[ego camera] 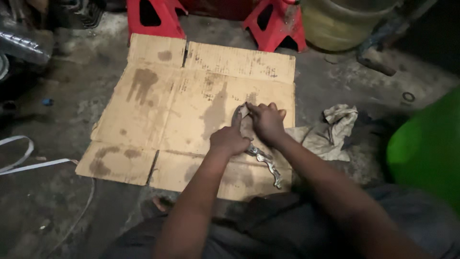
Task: The person sits on the floor and scrubs a curved metal part with a cloth. They then pick up a second, smaller metal part and scrub it as well. The person places both parts on a piece of cardboard on the floor.
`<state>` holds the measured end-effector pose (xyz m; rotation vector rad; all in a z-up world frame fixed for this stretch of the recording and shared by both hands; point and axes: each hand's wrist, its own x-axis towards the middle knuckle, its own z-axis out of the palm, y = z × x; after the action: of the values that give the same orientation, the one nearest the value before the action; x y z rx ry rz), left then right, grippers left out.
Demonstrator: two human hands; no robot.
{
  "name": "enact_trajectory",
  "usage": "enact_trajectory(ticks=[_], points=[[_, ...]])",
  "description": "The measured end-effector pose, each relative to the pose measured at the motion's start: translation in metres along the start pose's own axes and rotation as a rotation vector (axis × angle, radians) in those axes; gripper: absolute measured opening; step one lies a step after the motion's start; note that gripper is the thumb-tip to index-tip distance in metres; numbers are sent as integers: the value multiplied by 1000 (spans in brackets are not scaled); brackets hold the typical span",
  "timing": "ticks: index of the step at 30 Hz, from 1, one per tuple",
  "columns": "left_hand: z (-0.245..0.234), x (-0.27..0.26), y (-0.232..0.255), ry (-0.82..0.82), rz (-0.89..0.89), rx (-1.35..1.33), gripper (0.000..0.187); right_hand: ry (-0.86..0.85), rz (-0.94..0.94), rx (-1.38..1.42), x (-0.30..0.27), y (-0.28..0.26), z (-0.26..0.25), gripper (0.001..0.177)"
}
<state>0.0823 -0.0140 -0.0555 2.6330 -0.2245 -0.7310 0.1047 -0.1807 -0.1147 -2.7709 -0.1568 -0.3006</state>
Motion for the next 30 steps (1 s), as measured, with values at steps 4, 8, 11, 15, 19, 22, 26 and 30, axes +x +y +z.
enact_trajectory(ticks=[4, 8, 11, 15, 19, 22, 26, 30], points=[[-4, 1, -4, 26, 27, 57, 105, 13, 13, -40, -6, -7, 10, 37], [-1, -1, -2, 63, 49, -8, 110, 103, 16, -35, 3, -8, 17, 40], [-2, -2, -1, 58, 28, 39, 107, 110, -22, -84, -1, -5, 16, 50], [-1, -1, -2, 68, 46, 18, 112, 84, -27, -118, -13, -13, 16, 48], [2, 3, 1, 53, 35, 47, 114, 78, 1, -68, -1, -11, 13, 47], [4, -1, -4, 59, 45, 36, 112, 28, 27, -61, -13, -12, 16, 41], [2, 3, -3, 70, 64, 47, 113, 94, 17, -81, -6, -11, 16, 37], [9, 6, -8, 98, 75, 70, 103, 106, -34, -79, -1, -9, 21, 45]])
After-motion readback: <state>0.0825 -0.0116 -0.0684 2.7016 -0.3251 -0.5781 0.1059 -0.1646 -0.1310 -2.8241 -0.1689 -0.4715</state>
